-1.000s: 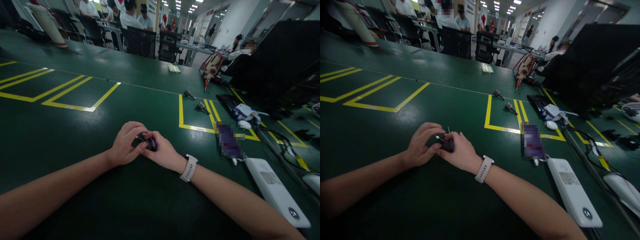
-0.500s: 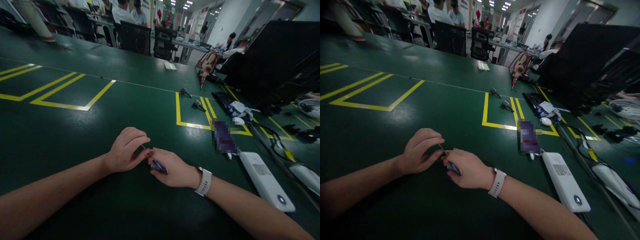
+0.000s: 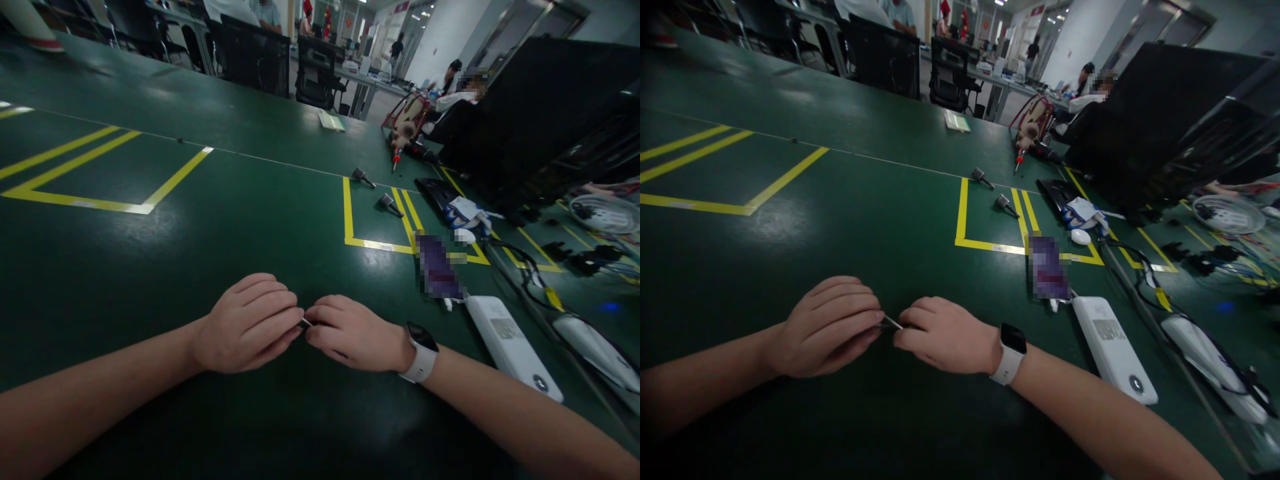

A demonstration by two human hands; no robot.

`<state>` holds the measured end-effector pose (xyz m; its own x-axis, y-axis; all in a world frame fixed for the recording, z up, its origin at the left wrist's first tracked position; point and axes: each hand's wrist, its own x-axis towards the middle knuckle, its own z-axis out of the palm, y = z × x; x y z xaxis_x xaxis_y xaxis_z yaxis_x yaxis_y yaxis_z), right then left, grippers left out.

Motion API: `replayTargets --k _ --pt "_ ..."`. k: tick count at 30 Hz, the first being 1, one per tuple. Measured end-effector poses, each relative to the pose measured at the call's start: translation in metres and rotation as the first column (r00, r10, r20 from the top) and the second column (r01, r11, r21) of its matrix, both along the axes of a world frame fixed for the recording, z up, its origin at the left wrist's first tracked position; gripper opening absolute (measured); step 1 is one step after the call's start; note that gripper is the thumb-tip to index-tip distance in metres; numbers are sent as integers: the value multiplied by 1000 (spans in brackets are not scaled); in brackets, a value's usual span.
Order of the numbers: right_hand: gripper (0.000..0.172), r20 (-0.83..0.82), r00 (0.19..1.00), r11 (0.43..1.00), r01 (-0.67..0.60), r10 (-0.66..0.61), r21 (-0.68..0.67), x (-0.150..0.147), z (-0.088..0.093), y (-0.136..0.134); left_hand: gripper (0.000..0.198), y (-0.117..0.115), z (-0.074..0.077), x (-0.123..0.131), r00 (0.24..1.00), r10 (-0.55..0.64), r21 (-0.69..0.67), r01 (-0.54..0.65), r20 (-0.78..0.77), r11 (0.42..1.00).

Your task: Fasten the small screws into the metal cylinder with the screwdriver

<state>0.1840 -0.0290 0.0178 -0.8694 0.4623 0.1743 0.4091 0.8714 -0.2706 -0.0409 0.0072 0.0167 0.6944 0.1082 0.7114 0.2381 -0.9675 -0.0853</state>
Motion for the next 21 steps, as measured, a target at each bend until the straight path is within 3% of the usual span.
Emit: replayTargets --k 6,10,14,21 --pt "17 -44 982 982 184 -182 48 5 -5 56 13 0 5 3 998 8 5 -8 -55 1000" --pt "15 -91 930 930 362 -357 58 22 -10 96 13 2 4 3 997 -2 -18 1 -77 1000" --pt "15 -88 828 820 561 -555 112 46 -14 123 12 6 3 3 997 11 -51 -14 -71 999" --pt "16 -132 699 683 715 -703 145 69 -21 136 12 7 2 6 997 13 -99 -20 -76 995"
